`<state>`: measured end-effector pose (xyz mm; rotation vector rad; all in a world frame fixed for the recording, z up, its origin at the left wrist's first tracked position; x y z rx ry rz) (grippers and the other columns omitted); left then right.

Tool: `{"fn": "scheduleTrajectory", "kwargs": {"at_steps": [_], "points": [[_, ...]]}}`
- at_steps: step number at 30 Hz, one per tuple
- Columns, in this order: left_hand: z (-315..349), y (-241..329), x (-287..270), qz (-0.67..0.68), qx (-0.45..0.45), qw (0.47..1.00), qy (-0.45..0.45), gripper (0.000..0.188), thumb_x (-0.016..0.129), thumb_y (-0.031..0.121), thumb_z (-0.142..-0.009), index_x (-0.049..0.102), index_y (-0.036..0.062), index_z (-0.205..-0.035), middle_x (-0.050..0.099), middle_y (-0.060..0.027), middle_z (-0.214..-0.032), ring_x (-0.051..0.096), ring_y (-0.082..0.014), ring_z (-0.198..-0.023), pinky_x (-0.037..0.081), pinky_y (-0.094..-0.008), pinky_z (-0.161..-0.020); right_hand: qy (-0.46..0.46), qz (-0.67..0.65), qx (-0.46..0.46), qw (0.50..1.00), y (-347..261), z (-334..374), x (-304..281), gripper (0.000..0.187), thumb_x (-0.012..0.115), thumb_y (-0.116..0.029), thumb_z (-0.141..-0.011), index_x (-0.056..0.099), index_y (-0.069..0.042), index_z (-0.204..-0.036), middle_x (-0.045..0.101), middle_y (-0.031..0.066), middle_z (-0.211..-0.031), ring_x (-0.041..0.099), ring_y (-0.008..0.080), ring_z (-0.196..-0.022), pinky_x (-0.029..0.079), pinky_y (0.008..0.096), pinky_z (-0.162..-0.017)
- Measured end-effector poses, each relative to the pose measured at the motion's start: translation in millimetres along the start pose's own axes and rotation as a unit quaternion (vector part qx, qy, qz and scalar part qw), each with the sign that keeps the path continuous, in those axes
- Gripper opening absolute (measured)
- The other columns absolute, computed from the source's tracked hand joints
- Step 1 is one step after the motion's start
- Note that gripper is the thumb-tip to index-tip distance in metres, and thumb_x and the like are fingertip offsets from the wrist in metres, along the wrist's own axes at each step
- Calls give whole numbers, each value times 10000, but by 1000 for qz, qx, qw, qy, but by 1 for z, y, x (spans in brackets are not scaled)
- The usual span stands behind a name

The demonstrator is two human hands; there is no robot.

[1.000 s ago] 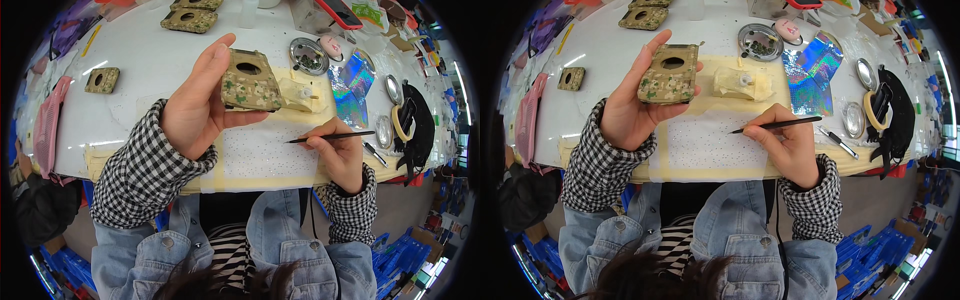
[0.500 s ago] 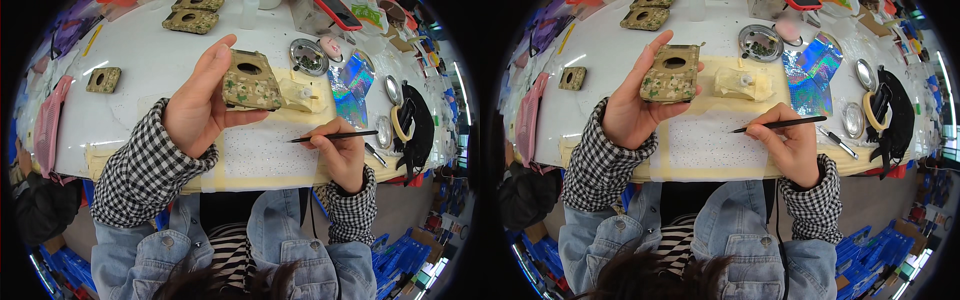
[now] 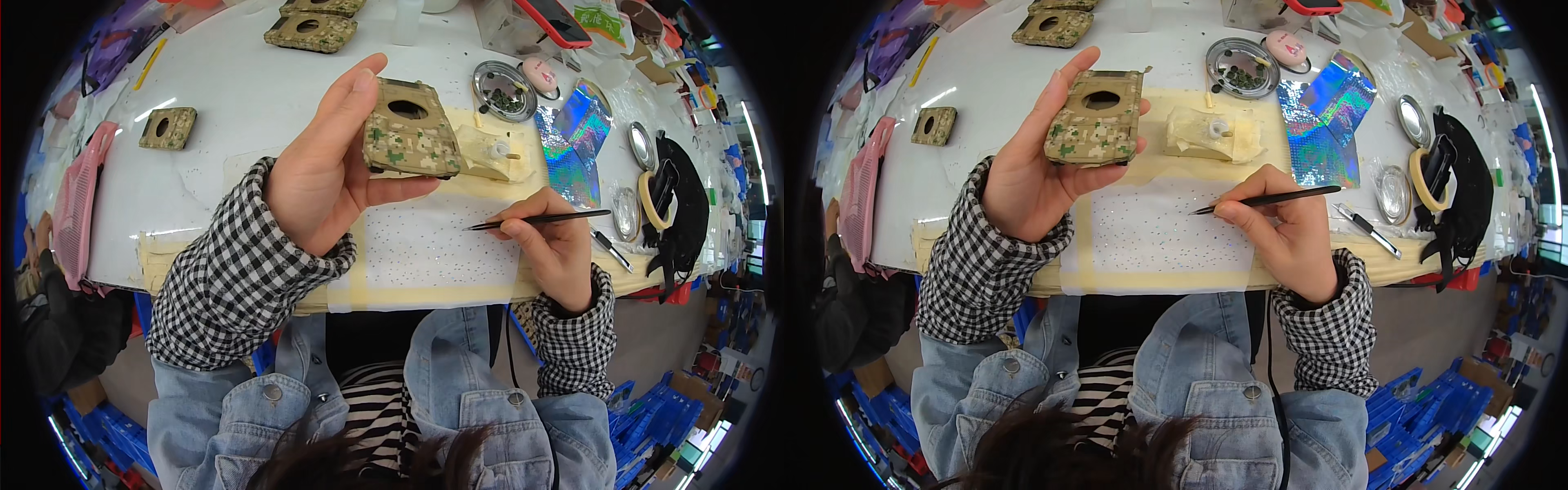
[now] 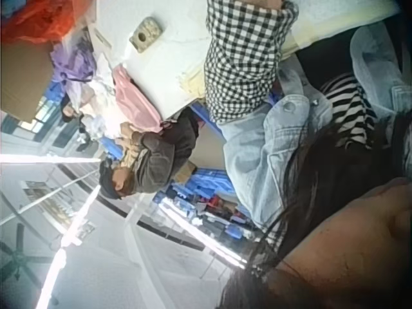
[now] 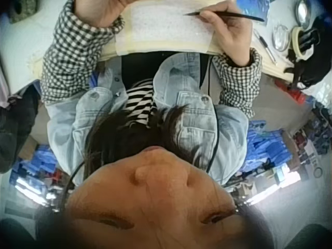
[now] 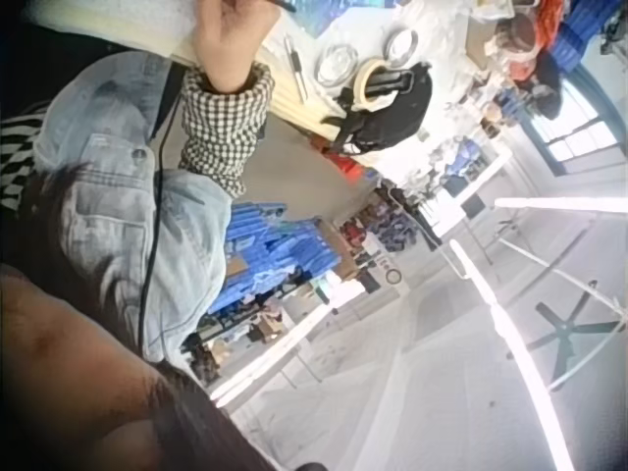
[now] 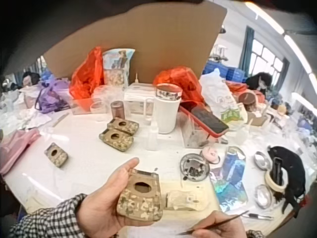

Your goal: Painting details on toy tank models using a small brush.

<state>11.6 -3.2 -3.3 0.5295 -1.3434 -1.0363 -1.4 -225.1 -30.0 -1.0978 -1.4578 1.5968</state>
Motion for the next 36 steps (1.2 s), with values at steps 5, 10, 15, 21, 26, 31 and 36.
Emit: {"fn": "scheduleTrajectory", "kwargs": {"at_steps": [5, 10, 15, 21, 26, 31, 36], "points": [[0, 0, 0, 1, 0, 1000, 1, 512, 292, 410, -1007, 186, 182, -1453, 473, -220, -1300, 610, -293, -1063, 599, -311, -785, 1, -1, -4, 1000, 1, 1, -1, 107, 645, -41, -865, 593, 47, -896, 638, 86, -847, 615, 118, -787, 499, 232, -731], [0, 1, 0, -1, 4, 1000, -1, 514, 294, 410, -1006, 186, 178, -1452, 471, -224, -1300, 611, -296, -1061, 600, -311, -782, 2, 12, -3, 1000, 1, 0, -2, 109, 650, -46, -862, 597, 46, -887, 639, 81, -831, 613, 114, -781, 493, 224, -721], [0, 1, 0, 3, 6, 1000, -3, 514, 292, 404, -1007, 177, 176, -1454, 466, -230, -1303, 608, -301, -1067, 602, -315, -780, 7, 51, -18, 999, -3, 1, -1, 109, 654, -48, -857, 598, 41, -886, 642, 77, -828, 611, 115, -762, 493, 223, -705], [1, 3, 3, -7, 14, 1000, -4, 491, 297, 344, -1013, 152, 177, -1451, 472, -226, -1298, 603, -312, -1075, 597, -329, -786, 38, 12, -50, 998, -10, 6, -2, 132, 692, -25, -818, 603, 35, -895, 651, 111, -850, 638, 160, -768, 506, 247, -703], [1, 7, 2, -55, -12, 997, -48, 326, 351, 243, -1005, 358, 91, -1293, 534, -174, -1219, 611, -300, -1065, 558, -354, -824, 88, 86, -253, 960, -37, 19, -13, 285, 772, -72, -743, 605, 24, -954, 666, 159, -884, 665, 247, -788, 525, 309, -691], [11, 4, 13, -112, -93, 981, -131, 204, 428, 177, -987, 500, 11, -1080, 599, -106, -1037, 636, -222, -987, 519, -320, -835, 68, 199, -372, 904, -75, 14, -1, 368, 797, -137, -700, 599, -22, -989, 677, 182, -920, 669, 283, -763, 535, 333, -651], [16, 4, 15, -162, -108, 967, -164, 185, 483, 199, -974, 537, 37, -1043, 589, -16, -967, 533, -58, -883, 429, -210, -767, 25, 247, -443, 861, -94, 1, 20, 400, 798, -91, -690, 585, -34, -1024, 671, 194, -954, 677, 297, -799, 549, 328, -653]]}}
Point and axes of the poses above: each hand's wrist, its own z-axis away from the middle knuckle, its own x-axis out of the palm, y = z × x, the point moved 5 cm from there along -z, towards the middle knuckle
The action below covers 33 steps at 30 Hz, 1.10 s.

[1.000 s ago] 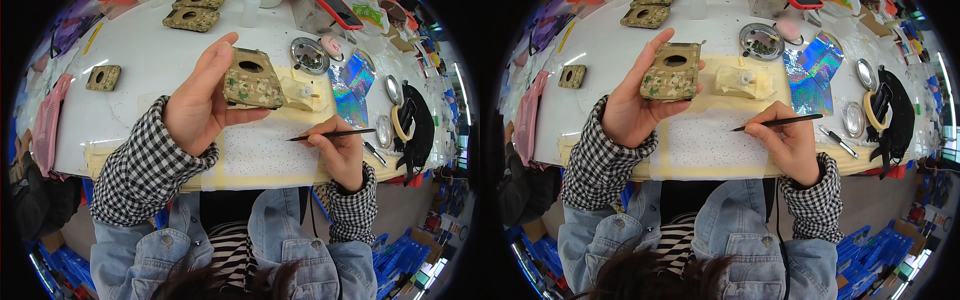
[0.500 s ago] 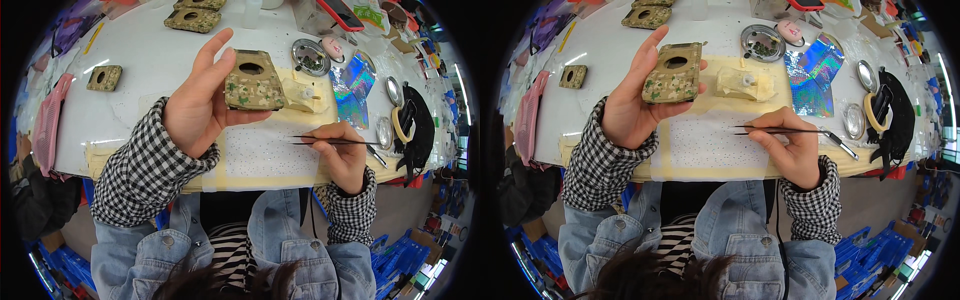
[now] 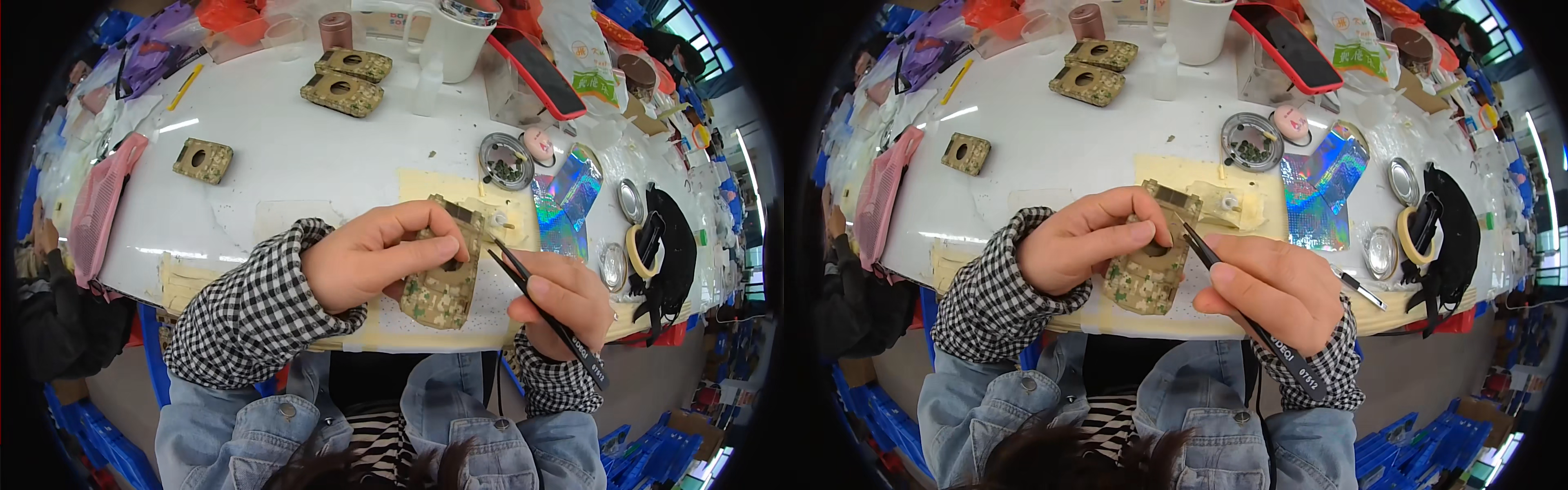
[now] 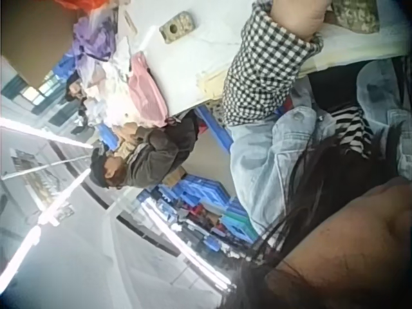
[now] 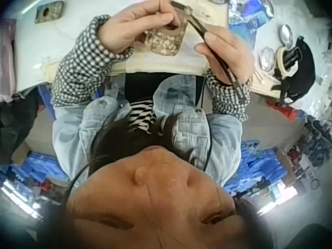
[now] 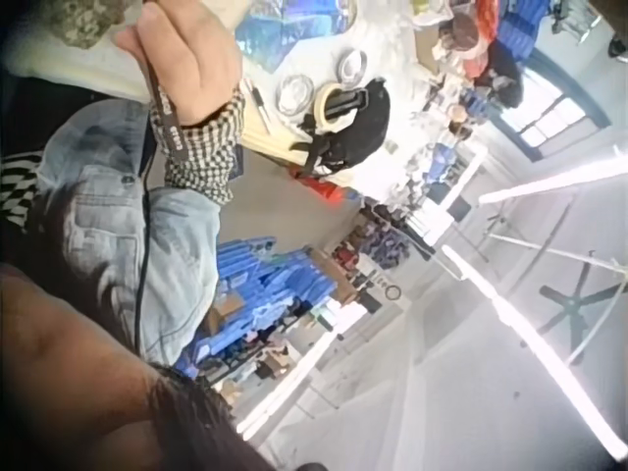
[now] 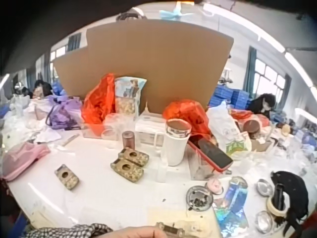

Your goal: Painting details on toy tank models using a small brush.

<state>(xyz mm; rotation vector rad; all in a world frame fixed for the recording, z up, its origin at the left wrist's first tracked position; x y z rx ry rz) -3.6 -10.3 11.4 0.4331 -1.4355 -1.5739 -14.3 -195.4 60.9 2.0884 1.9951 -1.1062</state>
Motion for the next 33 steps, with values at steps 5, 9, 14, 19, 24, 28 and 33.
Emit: {"fn": "scheduleTrajectory", "kwargs": {"at_steps": [5, 9, 14, 19, 24, 28, 33], "points": [[0, -1, 1, 10, 11, 1000, 6, 177, 499, 206, -969, 543, 50, -1038, 573, 16, -952, 490, -29, -844, 395, -186, -731, -15, -9, -25, 1000, 1, 0, 10, 428, 802, -76, -684, 582, -28, -1048, 655, 208, -1002, 676, 305, -845, 554, 331, -667], [0, -2, 1, 17, 14, 1000, -1, 171, 504, 204, -966, 543, 52, -1034, 569, 21, -950, 490, -26, -847, 396, -183, -725, -27, 5, -40, 999, 1, -1, 10, 421, 799, -83, -690, 579, -14, -1042, 655, 210, -985, 680, 308, -840, 561, 333, -667], [0, -2, 0, 16, 14, 1000, 10, 167, 509, 203, -963, 544, 53, -1029, 571, 25, -932, 492, -25, -837, 396, -182, -717, -24, 10, -59, 998, 1, -4, 12, 421, 800, -94, -692, 574, 1, -1035, 655, 216, -960, 685, 314, -825, 571, 341, -665], [-1, -2, 0, -10, 26, 999, 22, 163, 514, 202, -961, 550, 52, -1014, 580, 23, -934, 500, -26, -843, 397, -181, -719, -27, 32, -72, 997, -2, -6, 13, 377, 793, -94, -700, 586, 14, -996, 658, 213, -939, 687, 318, -802, 574, 332, -637], [-3, -4, -3, -22, 45, 998, 33, 145, 524, 185, -956, 554, 50, -998, 587, 22, -940, 510, -27, -865, 401, -181, -732, -24, 65, -96, 993, -5, -7, 16, 342, 782, -107, -713, 591, 32, -960, 662, 211, -910, 688, 316, -784, 572, 322, -610], [-2, 0, -1, -7, 77, 997, 25, 133, 523, 171, -954, 555, 45, -988, 590, 19, -936, 513, -31, -868, 405, -185, -749, -27, 78, -106, 991, -6, -8, 17, 342, 780, -114, -715, 586, 40, -951, 662, 212, -902, 688, 314, -778, 571, 319, -602], [-4, -4, -3, -18, 110, 993, 28, 125, 520, 151, -952, 553, 34, -977, 592, 9, -934, 521, -37, -877, 413, -192, -780, -14, 38, -71, 997, -3, -4, 18, 349, 781, -115, -717, 589, 16, -978, 667, 211, -912, 687, 312, -799, 565, 325, -628]]}}
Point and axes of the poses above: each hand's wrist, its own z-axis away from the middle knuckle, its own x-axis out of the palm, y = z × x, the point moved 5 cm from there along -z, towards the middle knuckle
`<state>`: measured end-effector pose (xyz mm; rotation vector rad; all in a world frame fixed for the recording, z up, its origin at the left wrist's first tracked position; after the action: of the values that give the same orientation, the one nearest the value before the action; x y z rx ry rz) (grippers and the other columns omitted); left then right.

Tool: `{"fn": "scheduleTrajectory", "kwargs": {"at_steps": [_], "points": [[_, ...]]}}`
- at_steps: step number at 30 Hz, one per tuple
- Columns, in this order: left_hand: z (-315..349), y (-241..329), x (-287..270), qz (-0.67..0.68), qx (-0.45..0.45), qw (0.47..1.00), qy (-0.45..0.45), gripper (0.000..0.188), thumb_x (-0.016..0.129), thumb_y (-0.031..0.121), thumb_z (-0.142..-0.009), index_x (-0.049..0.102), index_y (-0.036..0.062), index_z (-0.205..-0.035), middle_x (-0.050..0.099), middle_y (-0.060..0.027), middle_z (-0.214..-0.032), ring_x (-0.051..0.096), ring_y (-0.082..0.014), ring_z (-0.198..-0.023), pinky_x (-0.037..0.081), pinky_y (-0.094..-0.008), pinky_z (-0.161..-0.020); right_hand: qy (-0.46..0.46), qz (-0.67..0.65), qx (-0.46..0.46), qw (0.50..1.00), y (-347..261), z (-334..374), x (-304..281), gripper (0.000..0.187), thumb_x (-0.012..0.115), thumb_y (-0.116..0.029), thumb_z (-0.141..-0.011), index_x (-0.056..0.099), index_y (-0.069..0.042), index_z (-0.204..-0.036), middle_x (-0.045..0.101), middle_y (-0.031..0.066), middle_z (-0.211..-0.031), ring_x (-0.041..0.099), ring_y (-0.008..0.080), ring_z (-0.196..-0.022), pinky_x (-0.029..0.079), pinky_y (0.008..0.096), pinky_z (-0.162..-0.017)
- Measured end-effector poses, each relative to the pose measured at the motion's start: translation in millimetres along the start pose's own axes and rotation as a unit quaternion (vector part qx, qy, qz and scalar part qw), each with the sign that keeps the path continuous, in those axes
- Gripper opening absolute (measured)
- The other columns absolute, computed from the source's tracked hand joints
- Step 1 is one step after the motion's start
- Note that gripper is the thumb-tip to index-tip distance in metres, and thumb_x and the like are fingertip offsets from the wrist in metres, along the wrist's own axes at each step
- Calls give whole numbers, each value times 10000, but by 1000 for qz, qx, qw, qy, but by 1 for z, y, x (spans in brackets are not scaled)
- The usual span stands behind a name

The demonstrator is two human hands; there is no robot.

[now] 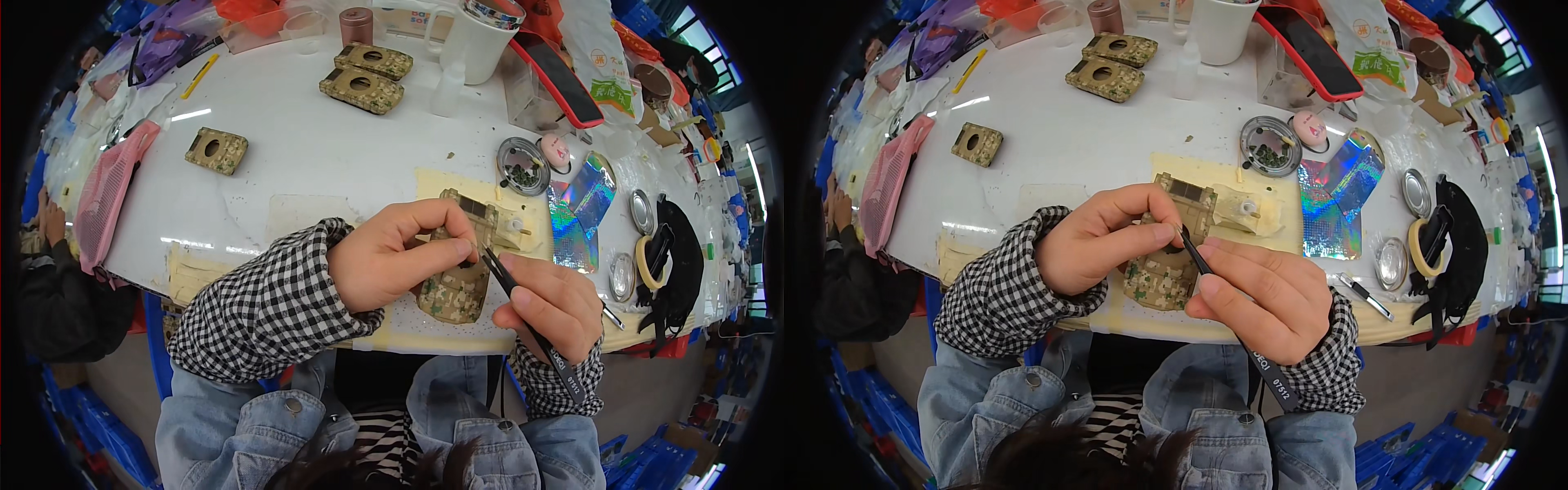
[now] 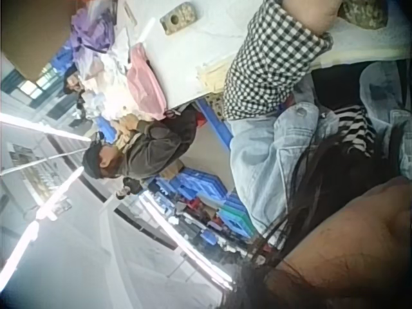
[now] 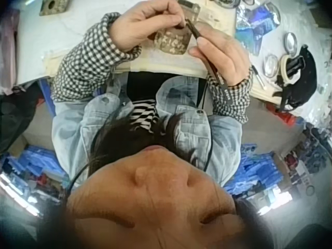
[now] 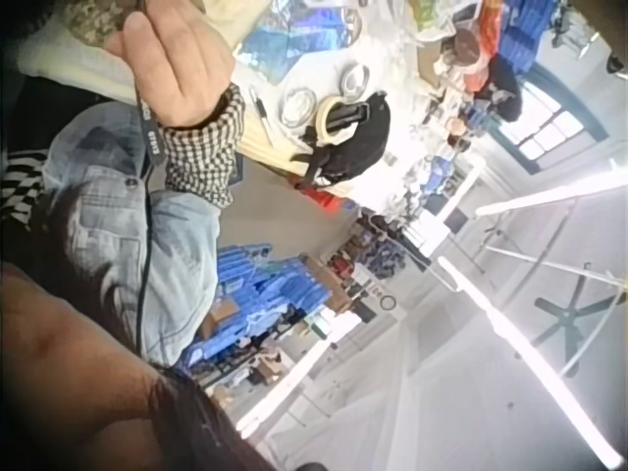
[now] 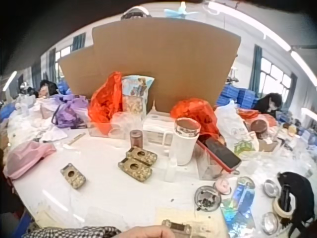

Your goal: Painting details on toy tank models using a small brush.

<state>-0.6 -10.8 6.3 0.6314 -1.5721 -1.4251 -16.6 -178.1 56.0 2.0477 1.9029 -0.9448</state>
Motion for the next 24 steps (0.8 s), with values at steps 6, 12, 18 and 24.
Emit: {"fn": "scheduleTrajectory", "kwargs": {"at_steps": [6, 12, 18, 24], "points": [[0, -1, 1, -6, 1, 1000, 10, 106, 530, 140, -935, 544, 36, -952, 573, 3, -936, 514, -47, -865, 440, -220, -773, 62, -160, 145, 974, 19, 15, -7, 341, 761, -128, -756, 584, -3, -1019, 670, 193, -927, 675, 297, -834, 537, 338, -705], [1, 1, 4, -30, -5, 1000, 2, 108, 521, 123, -951, 542, 20, -978, 580, -6, -937, 521, -46, -863, 426, -207, -771, 127, -316, 311, 887, 32, 6, 0, 189, 588, -114, -914, 500, 33, -994, 635, 161, -911, 648, 218, -888, 529, 312, -782], [3, 4, 5, -92, 22, 995, -14, 93, 507, 102, -951, 541, 17, -972, 565, -4, -917, 493, -35, -827, 406, -199, -722, 96, -270, 329, 900, 33, 2, 9, 233, 363, -225, -1011, 363, 4, -972, 611, 191, -847, 672, 241, -726, 582, 304, -656], [3, 8, 6, -150, 50, 987, -13, 88, 509, 90, -937, 544, 16, -968, 556, -2, -907, 482, -46, -822, 399, -213, -717, 105, -335, 333, 875, 31, 5, 11, 187, 424, -174, -994, 383, 8, -973, 637, 155, -872, 665, 174, -772, 561, 275, -715]]}}
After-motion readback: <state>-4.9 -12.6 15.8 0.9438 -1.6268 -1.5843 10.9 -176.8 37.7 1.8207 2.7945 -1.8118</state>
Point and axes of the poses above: each hand's wrist, its own z-axis away from the middle knuckle, its own x-axis out of the palm, y = z × x, the point moved 5 cm from there along -z, towards the middle knuckle
